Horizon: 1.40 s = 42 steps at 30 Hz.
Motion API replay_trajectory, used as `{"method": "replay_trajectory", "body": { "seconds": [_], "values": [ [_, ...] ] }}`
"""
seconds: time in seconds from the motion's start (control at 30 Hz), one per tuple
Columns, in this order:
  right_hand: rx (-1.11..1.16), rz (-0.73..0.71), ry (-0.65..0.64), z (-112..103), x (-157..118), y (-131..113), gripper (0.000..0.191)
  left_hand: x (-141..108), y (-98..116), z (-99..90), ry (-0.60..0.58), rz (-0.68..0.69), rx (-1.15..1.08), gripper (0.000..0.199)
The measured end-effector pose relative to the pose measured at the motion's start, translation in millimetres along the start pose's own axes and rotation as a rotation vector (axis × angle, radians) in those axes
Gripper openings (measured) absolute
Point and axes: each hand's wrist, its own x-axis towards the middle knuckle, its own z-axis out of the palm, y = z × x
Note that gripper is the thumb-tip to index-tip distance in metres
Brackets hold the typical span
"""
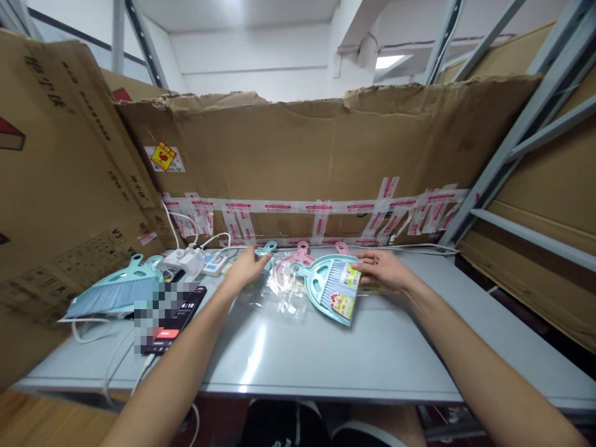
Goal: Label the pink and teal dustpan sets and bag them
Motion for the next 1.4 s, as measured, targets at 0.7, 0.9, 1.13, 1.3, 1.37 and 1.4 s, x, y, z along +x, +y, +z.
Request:
{"method": "replay_trajectory", "body": {
  "seconds": [0.7, 0.9, 1.13, 1.3, 1.37, 1.4],
  "values": [
    [0.103, -0.091, 0.002, 29.4, -1.4, 5.5, 0.045, -28.3, 45.4, 14.3, -0.682, -0.294, -0.991, 0.065],
    [0.167, -0.200, 0.040, 37.4, -9.6, -7.7, 0.073, -26.0, 44.0, 31.5, -0.534, -0.373, -1.047, 0.054],
    [-0.144, -0.279, -0.054, 45.2, -21.6, -8.1, 0.071, -27.8, 47.9, 33.6, -0.383, -0.448, -1.085, 0.063],
    [-0.072, -0.228, -0.142, 50.3, -22.4, -0.6, 0.094, -33.4, 55.3, 34.1, -0.442, -0.468, -1.123, 0.048],
    [-0.011, -0.215, -0.182, 49.5, -20.9, 1.9, 0.103, -35.5, 59.2, 32.3, -0.460, -0.494, -1.186, 0.044],
    [0.009, -0.207, -0.204, 48.8, -20.2, 2.8, 0.106, -36.3, 61.1, 31.2, -0.465, -0.497, -1.240, 0.042]
  ]
}}
